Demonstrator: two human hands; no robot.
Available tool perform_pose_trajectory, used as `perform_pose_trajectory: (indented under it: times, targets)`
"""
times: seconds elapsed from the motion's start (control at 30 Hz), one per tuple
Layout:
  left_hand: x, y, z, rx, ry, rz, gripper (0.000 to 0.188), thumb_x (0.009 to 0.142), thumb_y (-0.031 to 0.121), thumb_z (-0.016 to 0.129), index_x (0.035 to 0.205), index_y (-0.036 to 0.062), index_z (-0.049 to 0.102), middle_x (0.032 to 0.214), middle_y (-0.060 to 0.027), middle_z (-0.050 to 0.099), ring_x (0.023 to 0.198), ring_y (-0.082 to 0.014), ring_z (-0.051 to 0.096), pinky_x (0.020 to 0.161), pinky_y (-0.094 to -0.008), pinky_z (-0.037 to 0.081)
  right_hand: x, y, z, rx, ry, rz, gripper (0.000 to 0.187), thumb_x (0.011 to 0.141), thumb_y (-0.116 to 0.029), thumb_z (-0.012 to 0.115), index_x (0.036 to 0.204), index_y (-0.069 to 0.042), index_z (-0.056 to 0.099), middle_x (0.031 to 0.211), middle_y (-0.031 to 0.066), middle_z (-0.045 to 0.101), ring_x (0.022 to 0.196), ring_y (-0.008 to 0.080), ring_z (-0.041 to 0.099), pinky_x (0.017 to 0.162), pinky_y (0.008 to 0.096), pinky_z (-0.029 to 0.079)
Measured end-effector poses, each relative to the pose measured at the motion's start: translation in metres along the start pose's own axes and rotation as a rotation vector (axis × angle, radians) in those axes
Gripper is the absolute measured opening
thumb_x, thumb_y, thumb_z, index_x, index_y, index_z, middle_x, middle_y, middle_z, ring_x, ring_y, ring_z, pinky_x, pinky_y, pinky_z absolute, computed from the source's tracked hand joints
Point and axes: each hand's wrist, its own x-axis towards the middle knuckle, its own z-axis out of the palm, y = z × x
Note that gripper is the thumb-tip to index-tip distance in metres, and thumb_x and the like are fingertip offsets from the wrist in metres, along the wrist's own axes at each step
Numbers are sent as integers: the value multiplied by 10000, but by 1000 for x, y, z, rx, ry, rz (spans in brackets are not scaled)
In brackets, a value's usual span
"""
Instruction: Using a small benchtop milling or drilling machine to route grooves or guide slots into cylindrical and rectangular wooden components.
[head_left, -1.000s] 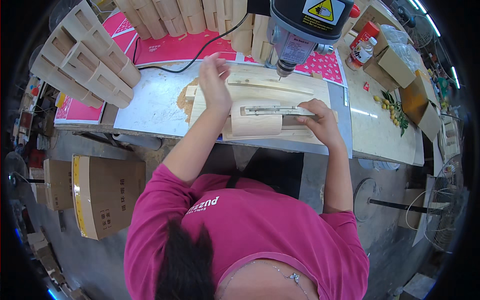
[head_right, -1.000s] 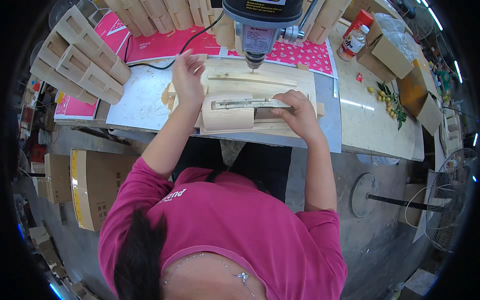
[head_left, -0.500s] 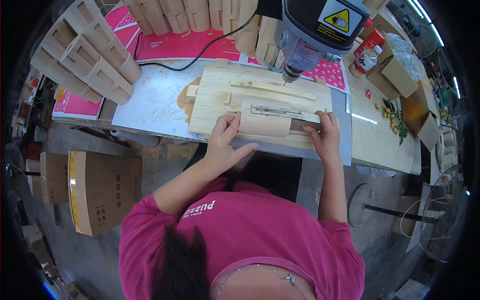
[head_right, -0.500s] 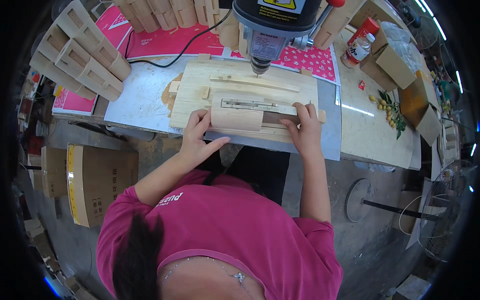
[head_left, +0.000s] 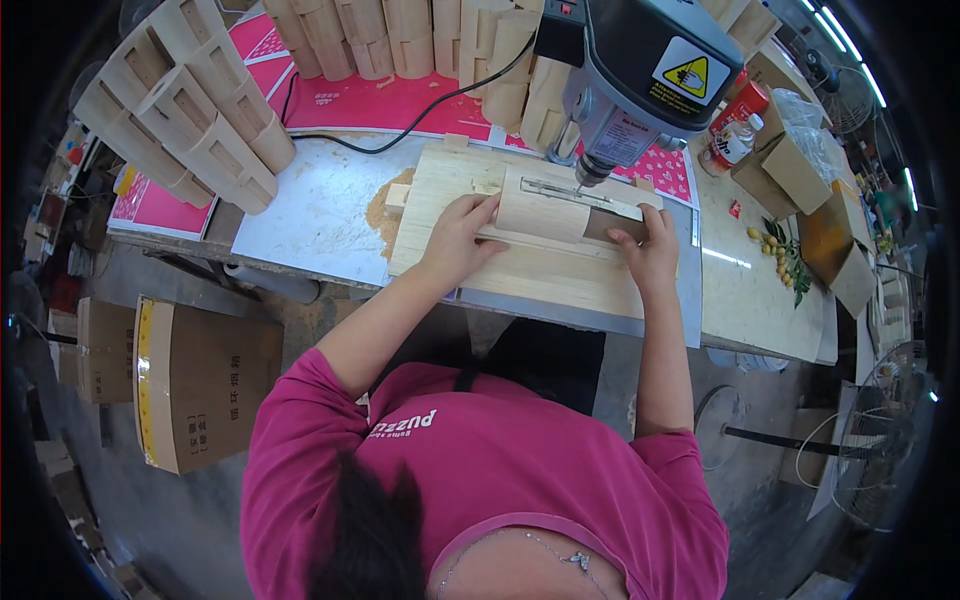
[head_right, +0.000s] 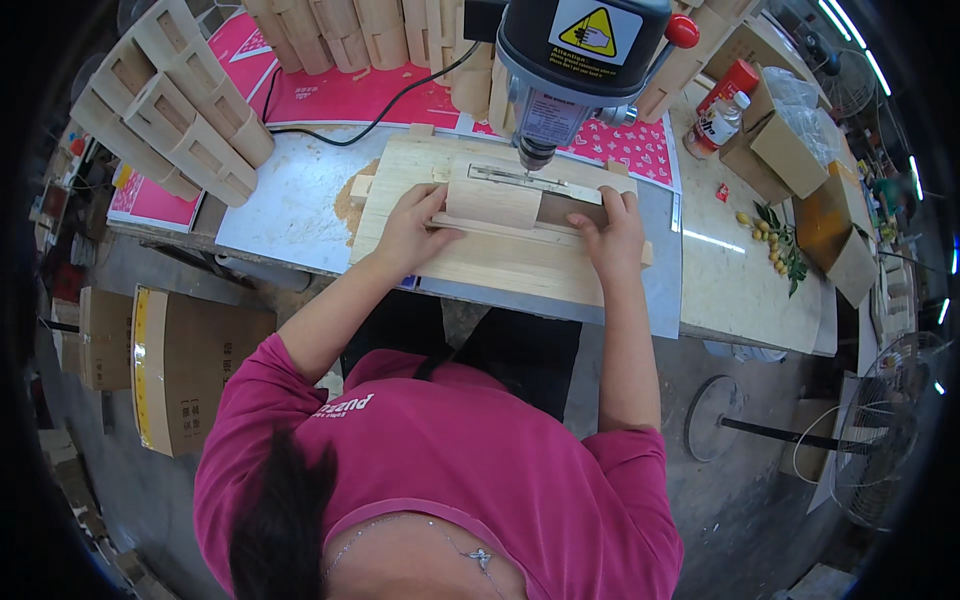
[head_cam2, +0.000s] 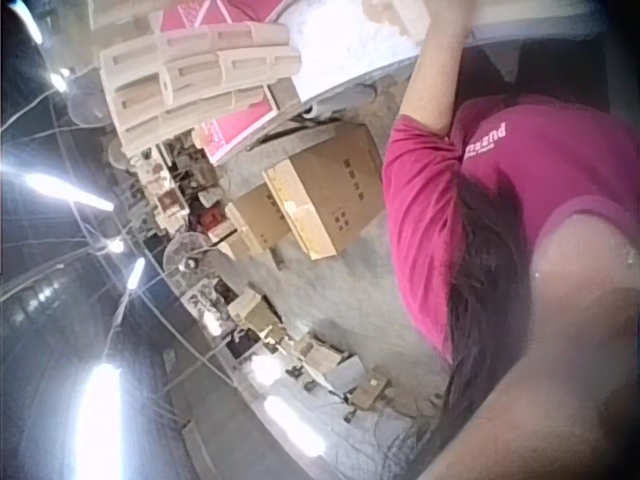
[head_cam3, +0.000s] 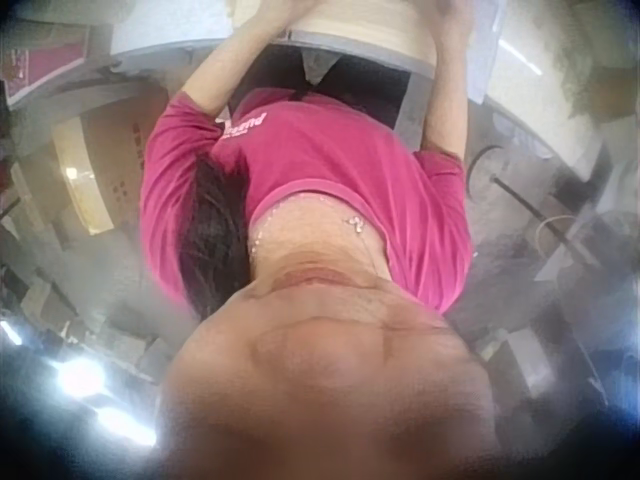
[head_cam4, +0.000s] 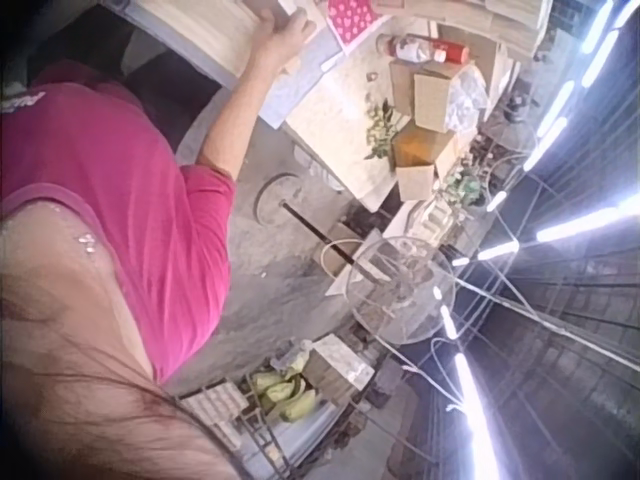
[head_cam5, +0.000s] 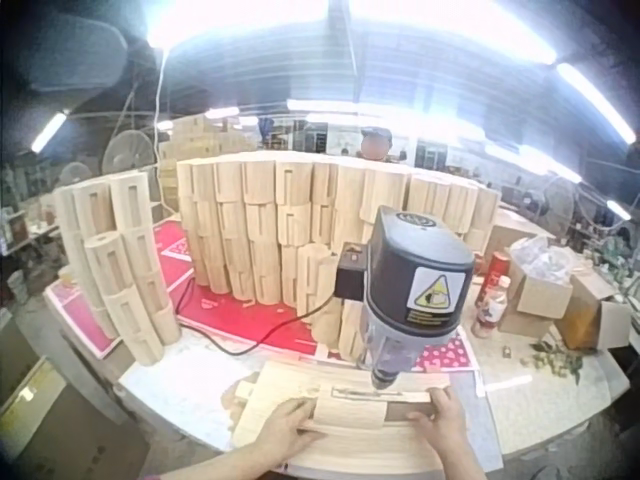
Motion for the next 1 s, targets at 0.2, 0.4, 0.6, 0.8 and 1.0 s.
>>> perform_pose_trajectory:
  times: [0.2, 0.4, 0.6, 0.8, 1.0]
  targets:
    - [9, -11, -1, 105, -151, -77, 561, 570, 251, 792, 1077, 84, 619, 875, -21, 599, 869, -228, 537, 820, -370, 357, 2, -4, -4, 35, -26, 59, 489, 622, -149, 792, 1050, -52, 577, 895, 129, 529, 828, 305, 555, 705, 377, 457]
    - [9, -20, -4, 80, -221, -120, 550, 573, 279, 792, 1068, 112, 621, 827, 3, 591, 880, -196, 536, 832, -372, 302, 30, -24, -53, 26, -326, 57, 477, 701, -228, 749, 1122, -76, 585, 875, 122, 561, 734, 254, 563, 664, 360, 462]
    - [11, -10, -5, 129, -197, -56, 521, 584, 271, 788, 1048, 107, 620, 818, -6, 587, 851, -202, 544, 804, -365, 305, 132, -43, -139, 179, 283, -205, 279, 846, -255, 606, 1020, -38, 617, 723, 71, 583, 612, 152, 537, 587, 292, 440]
    - [9, -8, -8, 144, -213, -107, 501, 589, 269, 785, 1040, 115, 630, 800, -9, 579, 829, -194, 550, 788, -351, 308, 168, -92, -105, 217, 262, -281, 374, 902, -334, 471, 952, 13, 601, 790, 123, 635, 765, 212, 589, 680, 345, 455]
    - [10, -11, -8, 101, -216, -127, 477, 592, 261, 783, 1026, 125, 637, 789, -10, 575, 822, -190, 552, 778, -346, 312, 128, -110, -121, -165, 224, -187, 322, 905, -296, 501, 950, 4, 611, 720, 93, 589, 659, 164, 541, 599, 307, 436]
